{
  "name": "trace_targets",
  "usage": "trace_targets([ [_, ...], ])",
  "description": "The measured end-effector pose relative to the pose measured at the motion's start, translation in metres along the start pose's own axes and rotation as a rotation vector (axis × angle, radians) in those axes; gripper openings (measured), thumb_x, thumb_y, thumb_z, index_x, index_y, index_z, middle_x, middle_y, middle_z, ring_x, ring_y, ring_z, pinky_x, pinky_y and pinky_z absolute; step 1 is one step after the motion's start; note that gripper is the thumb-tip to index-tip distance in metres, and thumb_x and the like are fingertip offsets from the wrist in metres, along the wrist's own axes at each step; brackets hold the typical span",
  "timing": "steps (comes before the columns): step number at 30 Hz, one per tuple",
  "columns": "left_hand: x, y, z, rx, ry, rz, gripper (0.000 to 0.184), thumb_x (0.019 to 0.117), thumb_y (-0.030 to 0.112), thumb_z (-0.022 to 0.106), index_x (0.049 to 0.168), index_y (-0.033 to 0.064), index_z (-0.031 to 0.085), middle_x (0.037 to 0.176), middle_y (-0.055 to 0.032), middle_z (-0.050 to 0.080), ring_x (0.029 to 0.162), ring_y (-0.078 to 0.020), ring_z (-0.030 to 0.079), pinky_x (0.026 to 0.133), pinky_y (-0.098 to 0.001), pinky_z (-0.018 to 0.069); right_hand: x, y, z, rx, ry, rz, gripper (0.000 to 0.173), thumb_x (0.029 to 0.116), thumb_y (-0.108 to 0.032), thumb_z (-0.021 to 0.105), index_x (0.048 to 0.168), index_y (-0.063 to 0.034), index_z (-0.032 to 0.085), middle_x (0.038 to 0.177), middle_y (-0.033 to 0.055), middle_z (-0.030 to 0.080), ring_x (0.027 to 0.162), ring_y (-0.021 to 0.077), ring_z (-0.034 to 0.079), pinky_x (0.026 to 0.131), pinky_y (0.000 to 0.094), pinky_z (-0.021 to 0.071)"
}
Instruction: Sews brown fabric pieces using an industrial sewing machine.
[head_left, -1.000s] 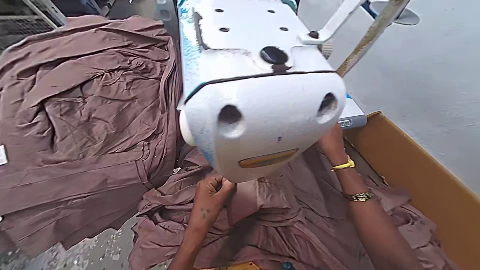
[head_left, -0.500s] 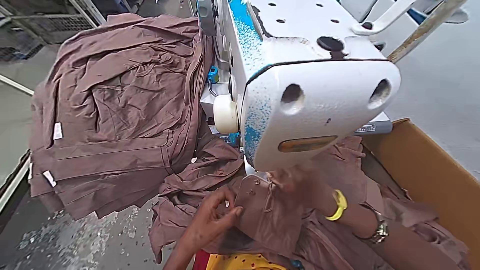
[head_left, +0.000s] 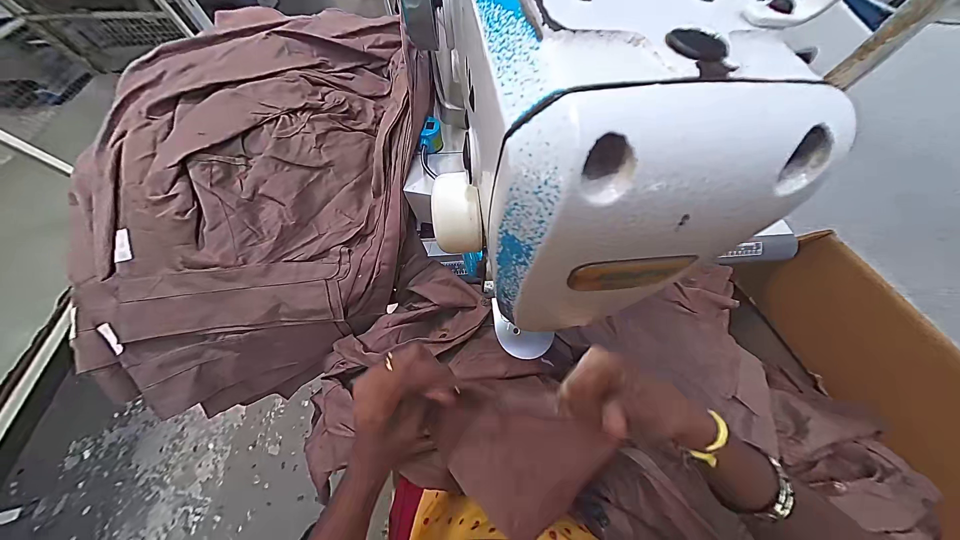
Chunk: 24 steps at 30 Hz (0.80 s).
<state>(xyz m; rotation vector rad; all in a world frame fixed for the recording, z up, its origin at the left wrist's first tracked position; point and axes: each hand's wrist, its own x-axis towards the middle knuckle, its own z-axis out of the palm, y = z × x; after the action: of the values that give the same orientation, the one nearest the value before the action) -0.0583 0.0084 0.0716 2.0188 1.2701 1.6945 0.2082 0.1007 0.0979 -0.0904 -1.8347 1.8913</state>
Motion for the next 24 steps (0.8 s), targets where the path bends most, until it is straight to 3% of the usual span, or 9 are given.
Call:
trace_targets([
  [2,-0.007,-0.018,-0.002,0.018,0.063,-0.204,0.024,0.1062,0.037,0.053,0.099,0.0181,0.065,0.091,0.0153,0.067,0.088,0.0121,0.061,0.081,-0.0088,0.0495,0.000,0.007,-0.015,-0.081,0.283,0.038,0.014,0.1013,-0.039,0.061,0.099,-0.0264,0.066,0.086,-0.0211,0.066,0.081,-0.0114,0.061,0.074,0.0106,0.0509],
  [3,-0.008,-0.023,0.000,-0.027,0.094,-0.325,0.021,0.1044,0.033,0.057,0.096,0.0156,0.066,0.090,0.0151,0.069,0.085,0.0102,0.063,0.078,-0.0103,0.0522,0.004,0.010,-0.021,-0.126,0.372,0.038,0.005,0.1005,-0.028,0.065,0.101,-0.0256,0.060,0.088,-0.0214,0.064,0.081,-0.0104,0.060,0.073,0.0110,0.0507],
  [6,-0.002,-0.026,0.005,-0.135,0.132,-0.595,0.015,0.1026,0.020,0.057,0.096,0.0098,0.066,0.086,0.0097,0.066,0.077,0.0027,0.062,0.071,-0.0143,0.0526,0.015,0.012,-0.024,-0.230,0.565,0.097,0.020,0.0938,-0.006,0.066,0.099,-0.0193,0.053,0.087,-0.0192,0.062,0.080,-0.0094,0.060,0.073,0.0114,0.0515],
  [14,0.010,-0.020,0.006,-0.081,0.115,-0.636,0.015,0.1015,0.020,0.058,0.093,0.0109,0.066,0.081,0.0102,0.063,0.071,0.0038,0.059,0.065,-0.0120,0.0490,0.022,0.013,-0.026,-0.220,0.645,0.122,0.021,0.0929,-0.005,0.066,0.097,-0.0183,0.051,0.080,-0.0196,0.058,0.072,-0.0110,0.057,0.068,0.0100,0.0497],
  [16,0.008,-0.020,0.008,-0.076,0.112,-0.628,0.016,0.1019,0.021,0.057,0.092,0.0116,0.065,0.079,0.0110,0.061,0.068,0.0047,0.057,0.062,-0.0109,0.0468,0.019,0.013,-0.033,-0.449,0.665,0.134,0.011,0.0951,-0.013,0.066,0.099,-0.0132,0.056,0.081,-0.0156,0.060,0.072,-0.0099,0.058,0.068,0.0106,0.0498],
  [17,0.007,-0.021,0.009,-0.078,0.110,-0.618,0.015,0.1020,0.021,0.057,0.092,0.0118,0.064,0.078,0.0114,0.061,0.067,0.0051,0.056,0.062,-0.0105,0.0466,0.016,0.011,-0.041,-0.686,0.713,0.155,0.010,0.0958,-0.017,0.066,0.100,-0.0083,0.063,0.082,-0.0096,0.064,0.074,-0.0059,0.060,0.070,0.0140,0.0516],
  [20,0.005,-0.022,0.011,-0.081,0.114,-0.595,0.014,0.1013,0.018,0.057,0.093,0.0108,0.065,0.080,0.0110,0.062,0.069,0.0050,0.058,0.063,-0.0103,0.0481,0.009,0.007,-0.076,-1.307,0.883,0.226,0.018,0.0970,-0.012,0.064,0.103,0.0007,0.075,0.096,0.0185,0.071,0.088,0.0334,0.070,0.078,0.0525,0.0553],
  [21,0.003,-0.022,0.011,-0.077,0.117,-0.595,0.014,0.1015,0.018,0.056,0.093,0.0105,0.065,0.080,0.0109,0.062,0.069,0.0050,0.058,0.063,-0.0100,0.0481,0.007,0.010,-0.088,-1.422,0.889,0.238,0.018,0.0974,-0.011,0.063,0.105,0.0014,0.075,0.099,0.0227,0.069,0.094,0.0411,0.068,0.079,0.0586,0.0529],
  [24,0.004,-0.022,0.012,-0.071,0.126,-0.596,0.016,0.1022,0.020,0.056,0.093,0.0105,0.064,0.079,0.0110,0.062,0.067,0.0052,0.057,0.062,-0.0099,0.0471,0.008,0.016,-0.107,-1.588,0.788,0.226,0.024,0.0973,-0.014,0.067,0.116,0.0000,0.074,0.109,0.0255,0.067,0.103,0.0446,0.066,0.084,0.0581,0.0535],
])
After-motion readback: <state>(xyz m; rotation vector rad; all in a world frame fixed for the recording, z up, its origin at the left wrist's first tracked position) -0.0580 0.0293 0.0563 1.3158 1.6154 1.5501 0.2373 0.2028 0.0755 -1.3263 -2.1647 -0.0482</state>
